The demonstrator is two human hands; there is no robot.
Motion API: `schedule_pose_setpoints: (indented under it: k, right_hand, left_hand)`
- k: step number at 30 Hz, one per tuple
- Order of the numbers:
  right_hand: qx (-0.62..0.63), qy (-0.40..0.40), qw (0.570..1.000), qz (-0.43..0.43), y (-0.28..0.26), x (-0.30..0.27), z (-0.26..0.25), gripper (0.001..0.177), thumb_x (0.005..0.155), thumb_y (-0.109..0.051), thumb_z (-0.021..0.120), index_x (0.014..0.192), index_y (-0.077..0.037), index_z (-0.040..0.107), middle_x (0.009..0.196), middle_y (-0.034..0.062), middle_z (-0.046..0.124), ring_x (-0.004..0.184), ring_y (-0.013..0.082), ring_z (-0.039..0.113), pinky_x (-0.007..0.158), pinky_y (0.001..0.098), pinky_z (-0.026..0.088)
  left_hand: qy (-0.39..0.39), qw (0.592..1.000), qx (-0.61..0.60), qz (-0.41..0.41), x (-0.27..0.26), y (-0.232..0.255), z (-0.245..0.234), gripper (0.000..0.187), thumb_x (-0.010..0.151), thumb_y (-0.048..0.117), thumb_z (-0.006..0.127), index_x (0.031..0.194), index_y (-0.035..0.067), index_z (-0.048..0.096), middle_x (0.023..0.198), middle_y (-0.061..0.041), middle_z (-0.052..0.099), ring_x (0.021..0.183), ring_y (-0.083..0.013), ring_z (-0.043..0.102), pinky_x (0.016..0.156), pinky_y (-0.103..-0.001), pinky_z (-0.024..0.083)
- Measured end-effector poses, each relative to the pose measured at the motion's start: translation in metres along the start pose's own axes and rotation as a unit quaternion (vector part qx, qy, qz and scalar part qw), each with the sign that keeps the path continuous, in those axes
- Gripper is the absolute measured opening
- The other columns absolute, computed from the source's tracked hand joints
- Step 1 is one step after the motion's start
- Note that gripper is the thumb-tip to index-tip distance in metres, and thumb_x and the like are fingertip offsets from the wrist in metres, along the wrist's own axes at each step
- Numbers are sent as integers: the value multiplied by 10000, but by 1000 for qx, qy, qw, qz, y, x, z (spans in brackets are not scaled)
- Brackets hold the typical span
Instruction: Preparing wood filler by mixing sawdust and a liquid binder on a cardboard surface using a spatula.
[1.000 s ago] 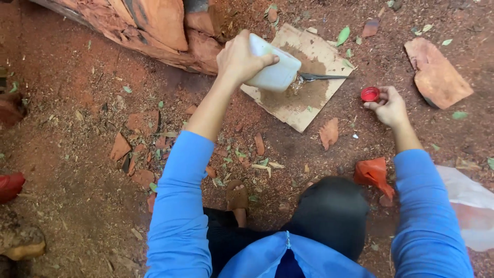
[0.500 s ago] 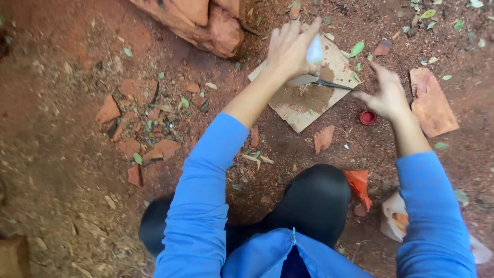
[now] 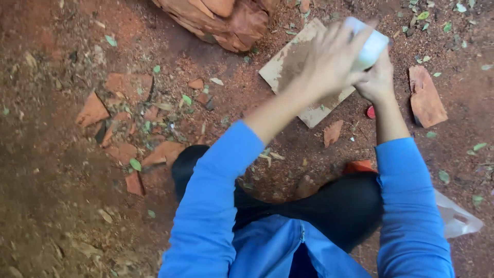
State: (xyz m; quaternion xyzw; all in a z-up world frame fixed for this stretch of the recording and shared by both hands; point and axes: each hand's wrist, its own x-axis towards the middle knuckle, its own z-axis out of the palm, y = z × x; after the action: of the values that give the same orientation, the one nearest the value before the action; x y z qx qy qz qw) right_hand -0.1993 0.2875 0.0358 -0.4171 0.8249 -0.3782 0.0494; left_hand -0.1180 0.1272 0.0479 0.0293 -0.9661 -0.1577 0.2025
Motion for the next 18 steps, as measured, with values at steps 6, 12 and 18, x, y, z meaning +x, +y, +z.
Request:
schedule_pose_setpoints:
  k: [6,12,18]
  right_hand:
    - [99,57,993,6,-20,4,7,719,868,162,809,1435,109,369,1325,332,554,1149,440,601,983,500,542]
    - [30,118,992,43,-28,-8,8,562,1019,261,767,1423,200,381,1326,402,554,1194,506,614,1012,526,551]
    - [15,105,992,70,-58,-17,-1,428,1093,321,646,1437,247,403,1372,422,545,1220,528,622,1041,528,554]
  left_hand:
    - [-228,962,-126,83,-149,21,-34,172,828,248,656,727,190,783,679,-19,742,613,-234,708,640,-480,515]
    - [-251,934,-208,146,-193,30,-27,189,789,226,619,758,134,781,786,-149,772,632,-298,722,550,-473,525]
    - [-309,908,-211,188,-192,35,-26,197,837,202,612,833,148,801,865,-86,794,692,-252,744,597,-445,551]
